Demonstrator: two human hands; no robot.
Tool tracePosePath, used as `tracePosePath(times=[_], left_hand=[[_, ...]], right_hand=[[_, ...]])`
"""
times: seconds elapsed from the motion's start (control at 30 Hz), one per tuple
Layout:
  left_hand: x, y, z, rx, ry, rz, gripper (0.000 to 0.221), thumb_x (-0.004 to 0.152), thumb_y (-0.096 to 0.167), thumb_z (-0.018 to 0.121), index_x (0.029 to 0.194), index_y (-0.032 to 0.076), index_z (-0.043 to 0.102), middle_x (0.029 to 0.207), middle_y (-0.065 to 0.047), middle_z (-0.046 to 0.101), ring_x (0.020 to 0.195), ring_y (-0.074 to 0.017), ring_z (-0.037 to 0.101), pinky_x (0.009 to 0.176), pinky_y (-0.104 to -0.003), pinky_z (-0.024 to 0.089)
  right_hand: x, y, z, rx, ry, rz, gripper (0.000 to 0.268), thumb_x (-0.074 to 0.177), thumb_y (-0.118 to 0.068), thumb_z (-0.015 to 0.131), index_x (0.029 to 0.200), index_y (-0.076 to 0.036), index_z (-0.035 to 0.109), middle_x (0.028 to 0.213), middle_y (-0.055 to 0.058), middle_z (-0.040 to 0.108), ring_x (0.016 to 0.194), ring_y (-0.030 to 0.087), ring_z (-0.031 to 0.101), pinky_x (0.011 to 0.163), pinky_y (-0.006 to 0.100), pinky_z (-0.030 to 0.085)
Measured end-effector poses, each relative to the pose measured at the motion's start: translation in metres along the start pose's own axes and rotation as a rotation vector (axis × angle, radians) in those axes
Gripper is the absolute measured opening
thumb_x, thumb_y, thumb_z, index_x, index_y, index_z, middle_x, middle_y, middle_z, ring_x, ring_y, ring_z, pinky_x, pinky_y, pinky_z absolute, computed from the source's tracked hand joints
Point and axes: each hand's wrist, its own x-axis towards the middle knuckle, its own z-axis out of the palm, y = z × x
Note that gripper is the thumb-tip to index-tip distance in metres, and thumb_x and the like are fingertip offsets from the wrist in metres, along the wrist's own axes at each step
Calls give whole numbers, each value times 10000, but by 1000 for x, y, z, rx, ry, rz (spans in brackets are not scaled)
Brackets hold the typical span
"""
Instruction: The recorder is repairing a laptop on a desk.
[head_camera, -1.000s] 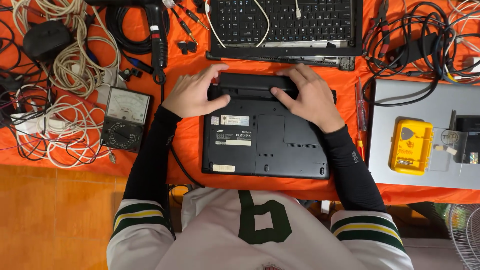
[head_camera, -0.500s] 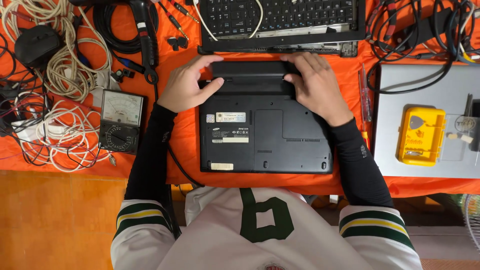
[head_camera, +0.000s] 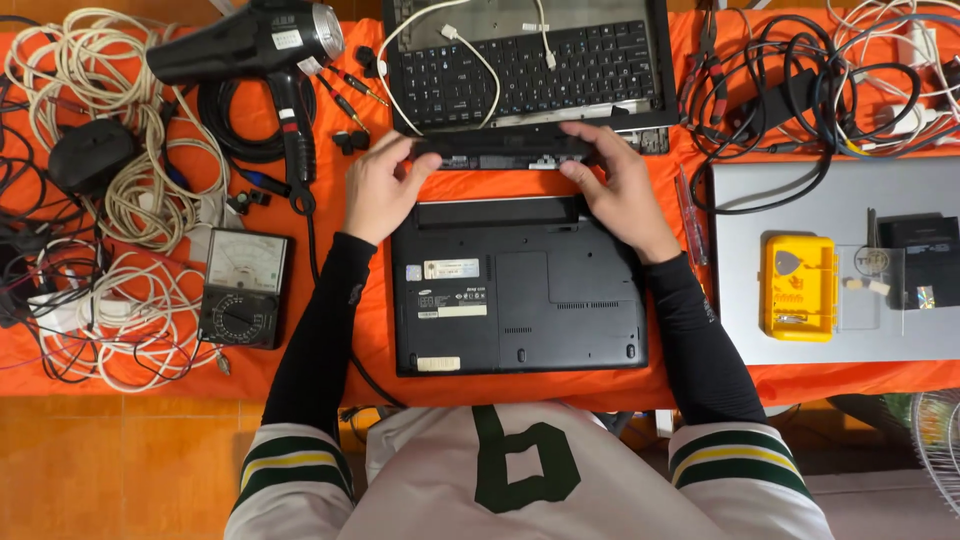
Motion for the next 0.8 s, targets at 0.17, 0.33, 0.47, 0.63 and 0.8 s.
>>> tracePosePath(times=[0.17,0.33,0.47,0.63,0.8], left_hand=[[-11,2,3,-129,-6,-29,344,975,380,740,1122,69,736,891,-9,706,578,-120,562,539,-284,437],[-14,3,0,-139,33,67,332,977,356,759,1170,89,720,923,-15,720,635,-96,613,563,-264,467],[-15,16,-8,-127,60,94,319,945,322,789,1178,111,732,914,-58,703,597,-130,579,556,-282,444],[-22,16,-14,-134,104,208,352,909,350,806,1161,120,722,917,-36,725,570,-108,584,532,-267,457],[-25,8,-19,-47,-23,264,448,769,461,864,1077,150,769,735,15,720,513,-115,596,483,-283,451]], right_hand=[[-4,-6,6,-98,60,30,353,1011,-94,727,1343,-22,630,1086,68,623,915,139,573,839,262,487],[-10,-3,8,-224,97,-122,284,1011,-97,742,1263,-10,645,1137,106,649,1021,214,644,923,308,513],[-15,-3,9,-300,140,-252,271,1001,-94,749,1229,-2,637,1178,133,665,1077,267,667,953,335,521],[-21,-13,6,-298,126,-256,281,971,-110,752,1210,-5,649,1090,132,664,974,256,663,850,327,520],[-32,-16,6,-310,77,-170,282,940,-142,747,1177,-3,682,957,127,645,834,242,639,729,324,501]])
